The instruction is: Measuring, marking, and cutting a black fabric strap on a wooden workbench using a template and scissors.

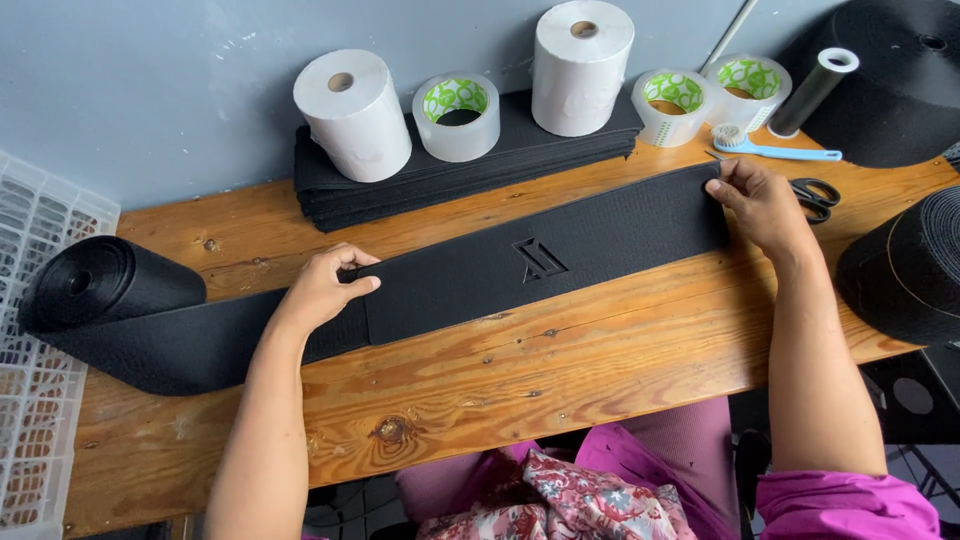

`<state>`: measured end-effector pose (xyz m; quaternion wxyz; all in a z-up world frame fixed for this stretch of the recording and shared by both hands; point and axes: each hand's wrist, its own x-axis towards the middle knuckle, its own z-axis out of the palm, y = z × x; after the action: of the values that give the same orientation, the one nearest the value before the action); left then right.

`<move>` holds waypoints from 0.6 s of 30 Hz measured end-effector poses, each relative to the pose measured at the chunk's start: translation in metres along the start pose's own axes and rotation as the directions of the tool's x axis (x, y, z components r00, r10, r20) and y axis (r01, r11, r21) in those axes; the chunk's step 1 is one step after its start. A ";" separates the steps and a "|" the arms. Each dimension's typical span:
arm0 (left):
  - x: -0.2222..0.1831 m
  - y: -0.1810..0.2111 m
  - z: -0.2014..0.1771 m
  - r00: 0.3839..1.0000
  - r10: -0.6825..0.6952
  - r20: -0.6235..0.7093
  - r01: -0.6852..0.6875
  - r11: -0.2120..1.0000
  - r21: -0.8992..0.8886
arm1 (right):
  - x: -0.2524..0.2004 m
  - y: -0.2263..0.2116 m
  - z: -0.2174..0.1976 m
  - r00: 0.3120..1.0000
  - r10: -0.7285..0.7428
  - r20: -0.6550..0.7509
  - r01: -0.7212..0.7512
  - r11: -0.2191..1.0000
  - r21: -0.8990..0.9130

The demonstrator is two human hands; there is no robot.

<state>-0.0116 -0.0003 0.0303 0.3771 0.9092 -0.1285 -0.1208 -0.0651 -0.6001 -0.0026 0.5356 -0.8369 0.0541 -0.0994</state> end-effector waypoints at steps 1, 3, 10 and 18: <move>0.001 0.000 0.000 1.000 0.002 0.001 -0.002 1.000 0.002 | 0.001 0.001 -0.001 1.000 0.000 -0.002 0.000 1.000 0.002; 0.001 0.000 0.001 1.000 -0.012 -0.007 0.012 1.000 0.018 | 0.002 0.004 -0.001 1.000 -0.007 0.005 0.007 1.000 -0.021; -0.001 0.006 -0.001 0.998 -0.055 0.001 0.055 0.998 0.019 | 0.000 0.000 0.000 0.999 0.039 -0.030 -0.037 0.998 0.057; 0.002 0.000 -0.001 0.997 -0.056 -0.059 0.053 0.997 -0.050 | -0.002 -0.004 0.000 1.000 0.011 -0.025 -0.010 1.000 0.019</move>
<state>-0.0090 -0.0005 0.0302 0.3995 0.9061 -0.0892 -0.1068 -0.0675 -0.5983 0.0010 0.5432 -0.8302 0.0644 -0.1077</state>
